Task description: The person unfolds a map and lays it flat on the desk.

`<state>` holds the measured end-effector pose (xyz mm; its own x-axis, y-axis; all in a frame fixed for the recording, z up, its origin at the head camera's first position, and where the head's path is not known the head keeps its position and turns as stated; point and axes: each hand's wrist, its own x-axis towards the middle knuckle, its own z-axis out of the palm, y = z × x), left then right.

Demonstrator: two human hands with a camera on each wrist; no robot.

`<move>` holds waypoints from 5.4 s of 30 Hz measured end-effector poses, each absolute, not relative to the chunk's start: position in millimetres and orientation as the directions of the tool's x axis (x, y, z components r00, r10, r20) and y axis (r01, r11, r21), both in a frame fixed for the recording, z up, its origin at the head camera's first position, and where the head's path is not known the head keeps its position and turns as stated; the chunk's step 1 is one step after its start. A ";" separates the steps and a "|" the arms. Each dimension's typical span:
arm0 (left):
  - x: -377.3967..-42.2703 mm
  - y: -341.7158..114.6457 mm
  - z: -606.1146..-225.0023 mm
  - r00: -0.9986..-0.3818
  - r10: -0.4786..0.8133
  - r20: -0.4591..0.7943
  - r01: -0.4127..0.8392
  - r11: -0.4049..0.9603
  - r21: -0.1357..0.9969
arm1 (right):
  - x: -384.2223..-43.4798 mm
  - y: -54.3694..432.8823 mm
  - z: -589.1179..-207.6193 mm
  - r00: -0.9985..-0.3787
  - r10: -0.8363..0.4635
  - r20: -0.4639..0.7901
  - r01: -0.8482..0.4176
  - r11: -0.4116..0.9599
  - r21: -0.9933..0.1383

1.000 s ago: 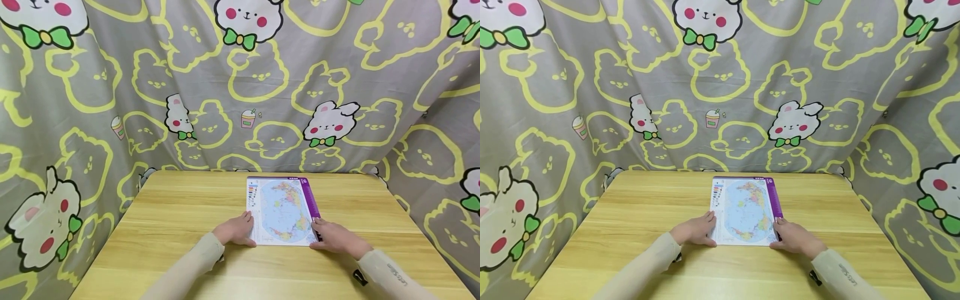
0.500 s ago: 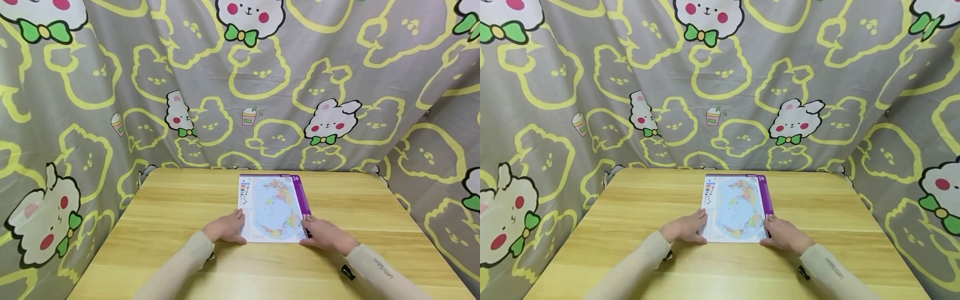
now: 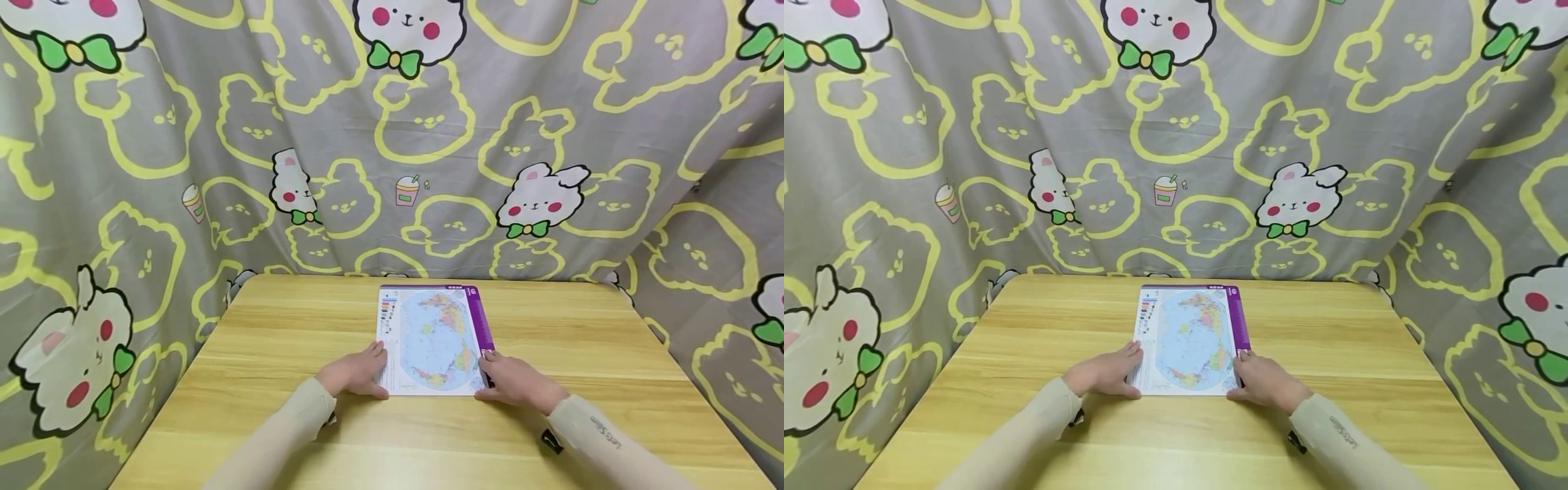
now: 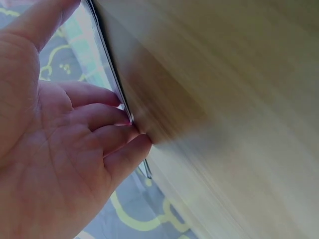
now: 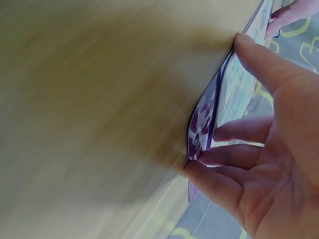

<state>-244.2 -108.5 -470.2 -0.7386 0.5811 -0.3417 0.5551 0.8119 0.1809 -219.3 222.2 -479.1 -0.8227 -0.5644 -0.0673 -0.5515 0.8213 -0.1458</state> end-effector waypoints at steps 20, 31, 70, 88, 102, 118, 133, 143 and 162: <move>-247.1 -136.5 -471.7 -0.763 0.544 -0.348 0.520 0.837 0.170 | -221.3 190.2 -483.1 -0.820 -0.571 -0.052 -0.561 0.818 -0.129; -247.3 -143.8 -470.3 -0.770 0.529 -0.357 0.500 0.847 0.179 | -224.4 184.5 -487.2 -0.825 -0.563 -0.048 -0.555 0.824 -0.115; -236.3 -137.4 -474.1 -0.738 0.603 -0.304 0.621 0.782 0.044 | -232.3 204.3 -488.5 -0.765 -0.641 -0.061 -0.631 0.765 -0.127; -227.8 -129.0 -471.4 -0.715 0.632 -0.301 0.657 0.754 0.022 | -235.3 215.0 -486.5 -0.748 -0.662 -0.046 -0.654 0.747 -0.121; -218.3 -119.1 -472.5 -0.692 0.666 -0.277 0.692 0.721 0.005 | -237.0 224.1 -482.5 -0.756 -0.651 -0.069 -0.638 0.757 -0.142; -212.6 -110.6 -475.1 -0.662 0.713 -0.230 0.739 0.672 -0.044 | -242.2 235.1 -484.9 -0.770 -0.634 -0.067 -0.616 0.767 -0.181; -209.0 -103.8 -474.5 -0.643 0.723 -0.252 0.757 0.651 -0.063 | -251.2 242.3 -486.6 -0.782 -0.622 -0.046 -0.606 0.775 -0.176; -205.0 -96.6 -475.7 -0.653 0.704 -0.279 0.746 0.663 -0.072 | -257.5 247.0 -489.1 -0.793 -0.609 -0.028 -0.595 0.783 -0.184; -196.6 -85.3 -470.4 -0.636 0.718 -0.281 0.763 0.640 -0.091 | -272.1 252.8 -488.1 -0.768 -0.641 0.003 -0.633 0.758 -0.155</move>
